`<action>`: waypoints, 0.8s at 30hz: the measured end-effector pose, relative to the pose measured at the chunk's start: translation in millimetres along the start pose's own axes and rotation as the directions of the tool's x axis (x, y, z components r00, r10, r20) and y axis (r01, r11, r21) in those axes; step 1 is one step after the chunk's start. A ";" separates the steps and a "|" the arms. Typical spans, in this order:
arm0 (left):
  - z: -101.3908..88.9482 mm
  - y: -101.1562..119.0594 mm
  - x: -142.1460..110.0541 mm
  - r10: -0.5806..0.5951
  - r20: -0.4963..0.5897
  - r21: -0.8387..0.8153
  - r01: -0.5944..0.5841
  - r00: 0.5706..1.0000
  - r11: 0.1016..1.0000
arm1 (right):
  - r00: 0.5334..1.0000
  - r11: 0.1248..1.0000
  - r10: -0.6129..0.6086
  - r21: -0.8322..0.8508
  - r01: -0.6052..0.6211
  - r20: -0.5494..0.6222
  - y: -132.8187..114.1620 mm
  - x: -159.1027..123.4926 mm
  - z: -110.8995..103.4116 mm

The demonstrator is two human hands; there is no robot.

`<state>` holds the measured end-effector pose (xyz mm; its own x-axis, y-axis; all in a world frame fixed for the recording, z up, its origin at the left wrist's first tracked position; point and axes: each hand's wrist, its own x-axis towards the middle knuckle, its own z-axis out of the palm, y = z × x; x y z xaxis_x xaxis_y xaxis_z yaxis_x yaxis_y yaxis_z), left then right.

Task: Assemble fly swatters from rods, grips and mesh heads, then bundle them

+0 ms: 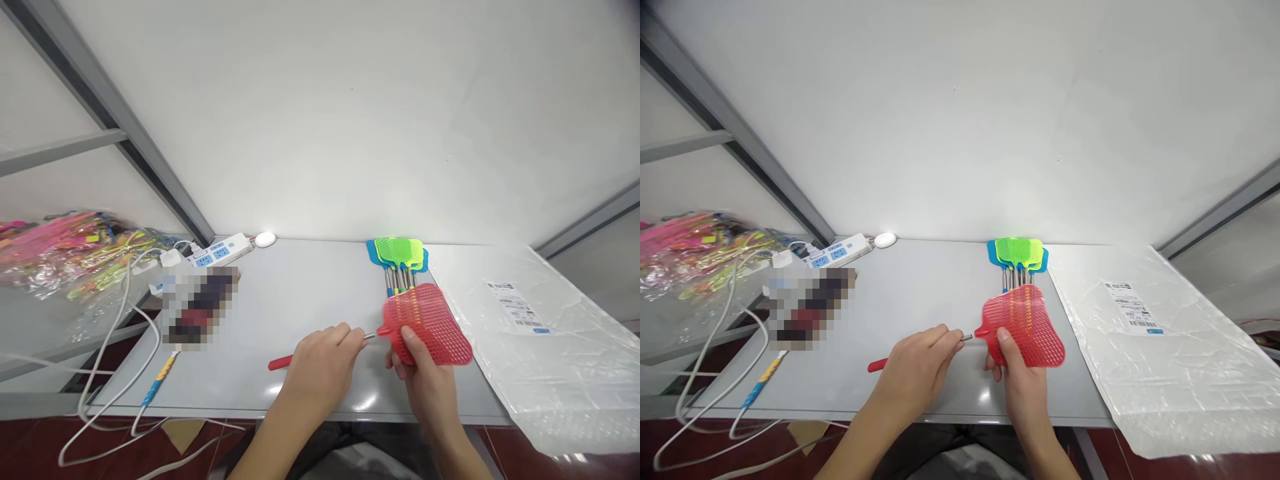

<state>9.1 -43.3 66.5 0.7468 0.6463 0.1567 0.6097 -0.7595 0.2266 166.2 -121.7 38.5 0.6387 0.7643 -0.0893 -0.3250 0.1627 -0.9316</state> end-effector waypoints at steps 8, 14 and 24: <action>-8.9 -19.1 -3.9 -0.050 -0.025 -0.019 0.049 0.998 0.999 | 0.991 0.988 -0.092 -0.118 0.103 0.100 -14.7 17.9 -10.5; -12.0 -11.3 2.6 -0.025 -0.085 -0.066 0.019 0.996 0.998 | 0.984 0.995 0.039 -0.092 -0.024 0.172 3.1 10.4 10.4; -14.6 -4.6 6.9 0.040 -0.097 -0.001 -0.040 0.994 0.999 | 0.977 0.992 0.031 -0.127 -0.004 0.211 1.2 10.2 10.5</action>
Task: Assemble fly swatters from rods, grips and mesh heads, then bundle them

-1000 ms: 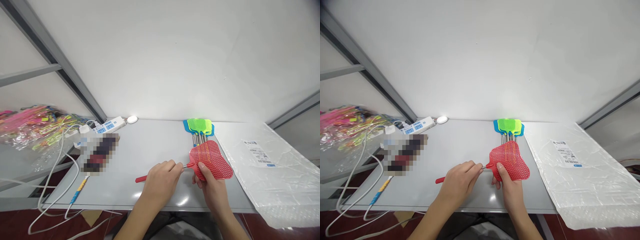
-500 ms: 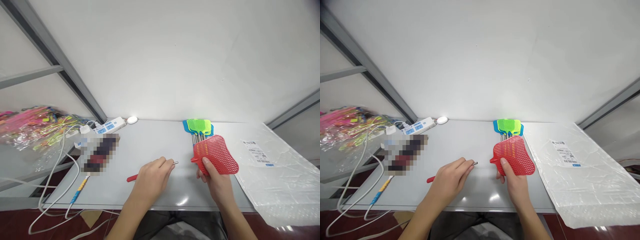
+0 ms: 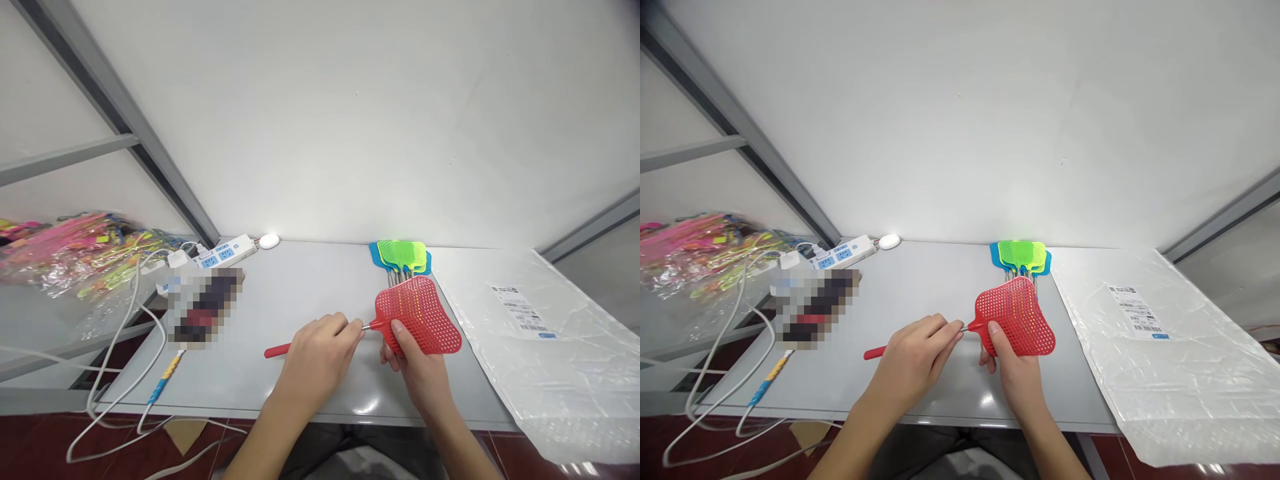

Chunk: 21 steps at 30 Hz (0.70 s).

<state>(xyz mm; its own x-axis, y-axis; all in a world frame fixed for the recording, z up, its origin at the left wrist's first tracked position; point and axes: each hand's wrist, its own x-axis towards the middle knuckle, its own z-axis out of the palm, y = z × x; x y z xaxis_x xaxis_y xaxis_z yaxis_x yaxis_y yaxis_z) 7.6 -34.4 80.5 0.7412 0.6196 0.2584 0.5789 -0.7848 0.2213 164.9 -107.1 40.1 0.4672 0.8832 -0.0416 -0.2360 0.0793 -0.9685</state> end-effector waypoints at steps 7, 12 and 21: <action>11.7 -2.7 -0.8 0.090 -0.087 0.031 -0.088 0.992 0.996 | 1.000 0.976 0.009 -0.216 -0.006 0.015 -11.0 -0.3 -1.5; 10.4 -4.7 3.1 0.079 -0.075 -0.121 -0.087 0.994 0.989 | 0.998 0.986 0.034 -0.164 -0.026 0.046 -10.6 2.3 -5.6; 2.2 3.6 10.0 -0.008 0.043 -0.302 0.021 0.999 0.953 | 0.999 0.983 -0.015 -0.182 0.021 0.036 -20.3 5.7 -1.4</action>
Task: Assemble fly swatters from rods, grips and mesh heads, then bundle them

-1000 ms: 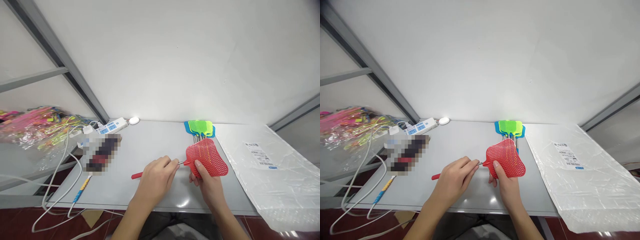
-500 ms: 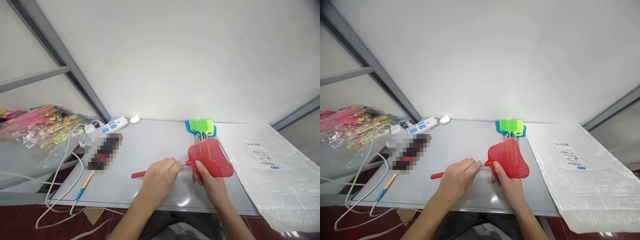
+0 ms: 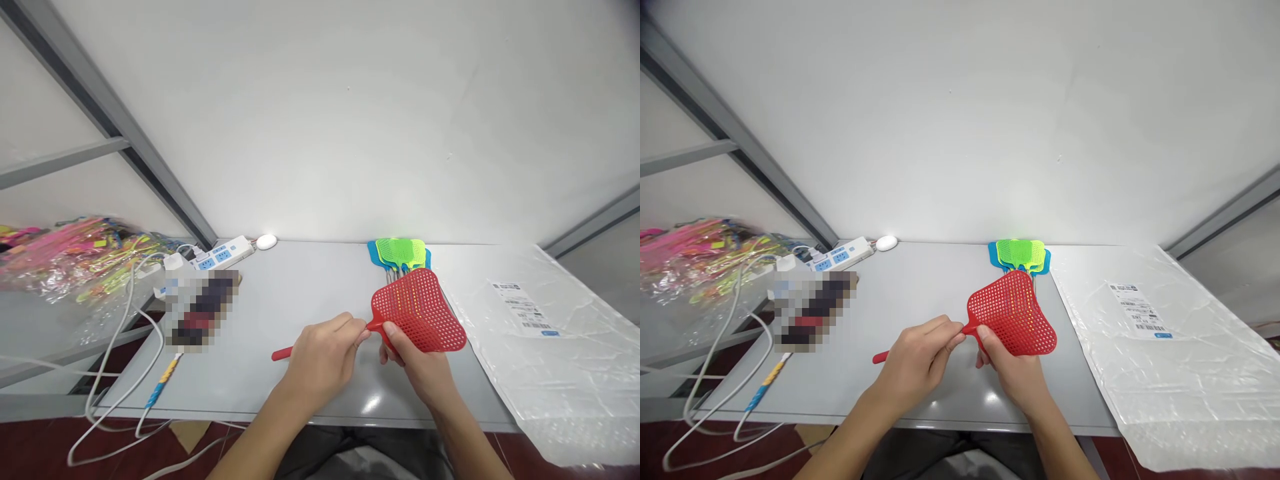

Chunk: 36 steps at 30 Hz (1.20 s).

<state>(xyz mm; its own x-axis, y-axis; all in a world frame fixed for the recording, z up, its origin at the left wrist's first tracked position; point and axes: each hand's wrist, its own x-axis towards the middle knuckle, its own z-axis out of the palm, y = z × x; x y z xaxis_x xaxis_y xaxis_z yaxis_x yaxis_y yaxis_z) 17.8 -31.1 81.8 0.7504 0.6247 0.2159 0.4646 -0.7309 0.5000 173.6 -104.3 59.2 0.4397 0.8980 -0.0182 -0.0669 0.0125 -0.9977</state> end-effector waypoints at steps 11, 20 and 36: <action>-20.5 3.0 11.6 -0.056 0.094 0.057 0.050 0.994 0.997 | 0.998 0.995 -0.047 0.089 0.051 -0.053 9.3 11.5 -22.9; -22.9 -20.6 -9.3 -0.071 0.119 0.111 0.058 0.990 0.992 | 0.998 0.977 -0.014 0.210 0.026 -0.059 17.8 12.9 -18.9; -18.3 -13.7 -16.0 -0.146 0.118 0.037 0.143 0.982 0.989 | 0.999 0.973 -0.020 0.231 0.030 -0.045 10.5 19.5 -3.3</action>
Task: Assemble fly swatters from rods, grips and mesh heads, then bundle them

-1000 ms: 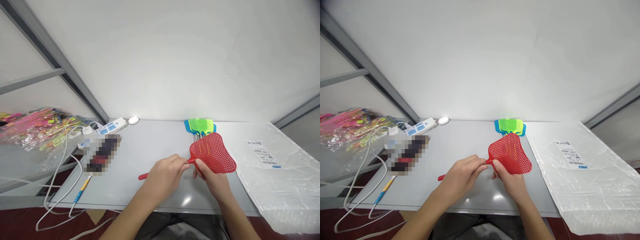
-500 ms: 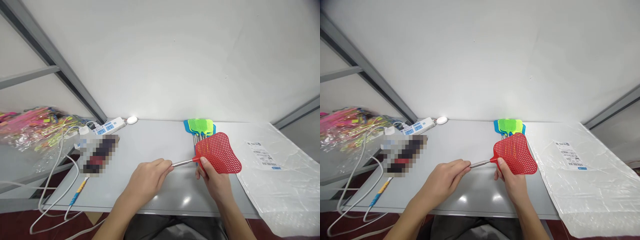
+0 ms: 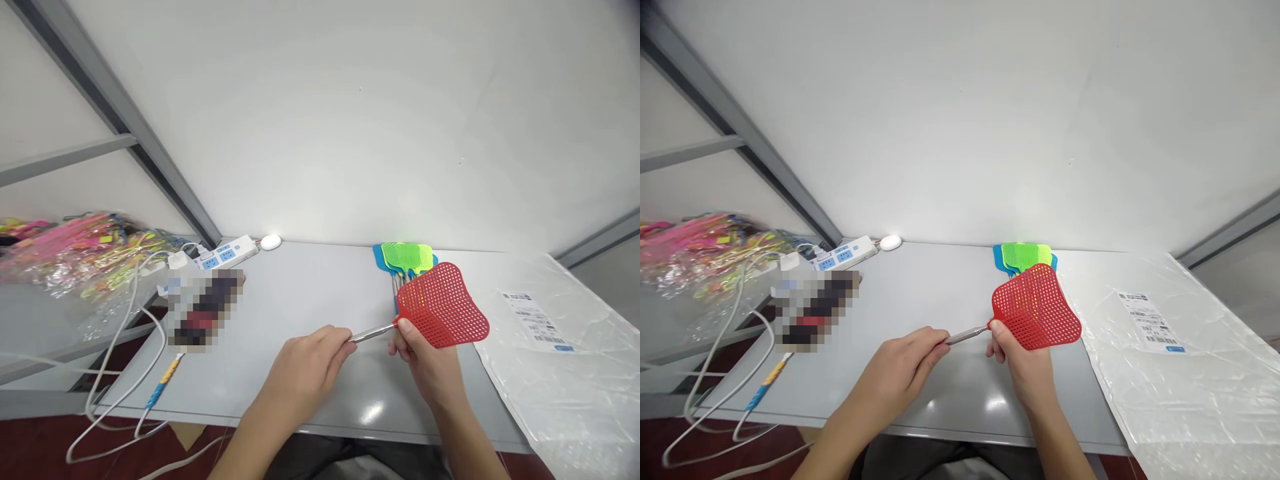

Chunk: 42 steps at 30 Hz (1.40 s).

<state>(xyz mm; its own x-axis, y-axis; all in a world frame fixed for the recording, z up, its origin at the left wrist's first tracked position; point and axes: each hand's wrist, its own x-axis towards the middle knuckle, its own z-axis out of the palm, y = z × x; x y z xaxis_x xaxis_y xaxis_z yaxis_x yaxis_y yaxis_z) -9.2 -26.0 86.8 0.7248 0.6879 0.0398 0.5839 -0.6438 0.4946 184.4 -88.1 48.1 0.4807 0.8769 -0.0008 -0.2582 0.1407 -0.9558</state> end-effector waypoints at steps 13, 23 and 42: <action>3.5 9.4 -21.7 -0.067 0.005 -0.070 0.067 0.998 0.995 | 0.980 0.997 -0.051 -0.046 0.061 0.192 19.0 -19.3 -1.5; -13.2 -31.5 -47.2 -0.162 0.096 -0.236 0.181 0.982 0.955 | 0.995 0.994 -0.081 0.068 0.085 -0.059 -8.5 -5.2 -22.4; 15.6 5.1 -17.7 -0.029 0.028 0.240 0.022 0.999 0.971 | 0.960 0.999 0.032 -0.029 -0.025 0.278 17.8 -26.2 23.0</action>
<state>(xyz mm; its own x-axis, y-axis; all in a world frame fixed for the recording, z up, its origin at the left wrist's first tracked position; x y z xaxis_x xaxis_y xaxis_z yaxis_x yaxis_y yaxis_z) -13.3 -46.7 75.1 0.7171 0.6970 0.0012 0.6703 -0.6901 0.2729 147.9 -98.0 37.9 0.2201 0.9742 0.0500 -0.2458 0.1050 -0.9636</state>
